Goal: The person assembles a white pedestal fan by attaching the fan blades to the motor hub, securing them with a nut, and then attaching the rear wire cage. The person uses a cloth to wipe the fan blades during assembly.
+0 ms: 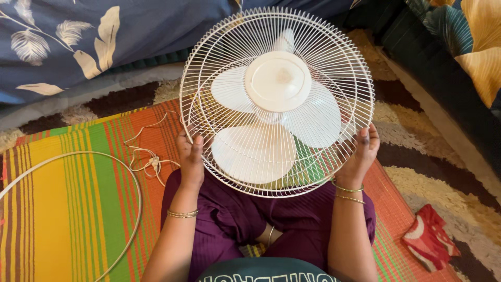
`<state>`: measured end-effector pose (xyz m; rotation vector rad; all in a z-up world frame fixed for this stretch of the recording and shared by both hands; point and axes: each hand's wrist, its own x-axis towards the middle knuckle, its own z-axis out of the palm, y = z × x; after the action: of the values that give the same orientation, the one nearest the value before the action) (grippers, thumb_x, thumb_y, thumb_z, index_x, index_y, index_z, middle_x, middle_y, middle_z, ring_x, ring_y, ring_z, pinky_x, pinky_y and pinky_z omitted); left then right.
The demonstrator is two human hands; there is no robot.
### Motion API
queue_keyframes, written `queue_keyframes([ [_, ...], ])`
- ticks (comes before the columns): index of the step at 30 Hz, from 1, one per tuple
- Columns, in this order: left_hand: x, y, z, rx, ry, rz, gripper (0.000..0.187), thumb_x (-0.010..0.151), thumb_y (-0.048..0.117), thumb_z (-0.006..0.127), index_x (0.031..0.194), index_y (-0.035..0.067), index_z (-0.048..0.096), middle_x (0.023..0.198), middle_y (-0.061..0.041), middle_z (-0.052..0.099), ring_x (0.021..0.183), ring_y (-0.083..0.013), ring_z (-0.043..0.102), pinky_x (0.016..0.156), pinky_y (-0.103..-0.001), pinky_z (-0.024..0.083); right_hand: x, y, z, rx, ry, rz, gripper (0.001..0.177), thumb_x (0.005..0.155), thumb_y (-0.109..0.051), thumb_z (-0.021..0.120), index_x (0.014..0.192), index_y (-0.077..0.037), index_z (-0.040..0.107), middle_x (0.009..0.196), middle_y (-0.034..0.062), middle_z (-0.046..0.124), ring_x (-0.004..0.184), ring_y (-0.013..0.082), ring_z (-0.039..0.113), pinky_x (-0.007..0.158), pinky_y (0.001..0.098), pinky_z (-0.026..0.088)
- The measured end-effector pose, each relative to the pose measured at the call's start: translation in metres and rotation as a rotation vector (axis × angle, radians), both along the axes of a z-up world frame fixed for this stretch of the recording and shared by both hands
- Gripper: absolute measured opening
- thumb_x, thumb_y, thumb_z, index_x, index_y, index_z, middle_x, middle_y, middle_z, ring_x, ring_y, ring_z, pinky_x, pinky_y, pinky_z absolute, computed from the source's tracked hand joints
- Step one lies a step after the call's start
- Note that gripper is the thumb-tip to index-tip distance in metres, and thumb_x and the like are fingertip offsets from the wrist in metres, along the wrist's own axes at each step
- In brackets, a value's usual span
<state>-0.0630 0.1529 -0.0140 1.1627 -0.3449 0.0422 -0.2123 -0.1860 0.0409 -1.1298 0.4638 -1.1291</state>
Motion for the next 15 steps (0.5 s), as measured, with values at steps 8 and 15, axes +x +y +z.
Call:
queue_keyframes([
  [8, 0.000, 0.015, -0.017, -0.400, 0.166, -0.147, 0.040, 0.104, 0.025, 0.077, 0.126, 0.009, 0.048, 0.105, -0.002, 0.060, 0.089, -0.0123, 0.061, 0.081, -0.028, 0.053, 0.001, 0.003, 0.000, 0.013, -0.016, 0.051, 0.067, 0.084, -0.045, 0.082, 0.128, -0.007, 0.049, 0.109, 0.0027, 0.060, 0.106, 0.0154, 0.058, 0.103, 0.0298, 0.052],
  [15, -0.013, 0.019, -0.020, -0.859, 0.528, -0.234, 0.035, 0.098, 0.032, 0.064, 0.124, 0.009, 0.070, 0.112, -0.005, 0.077, 0.093, -0.0172, 0.073, 0.075, -0.029, 0.059, -0.002, -0.010, -0.005, 0.000, -0.029, 0.152, 0.044, 0.103, -0.044, 0.052, 0.123, -0.004, 0.052, 0.099, 0.0055, 0.065, 0.081, 0.0107, 0.066, 0.073, 0.0271, 0.059],
])
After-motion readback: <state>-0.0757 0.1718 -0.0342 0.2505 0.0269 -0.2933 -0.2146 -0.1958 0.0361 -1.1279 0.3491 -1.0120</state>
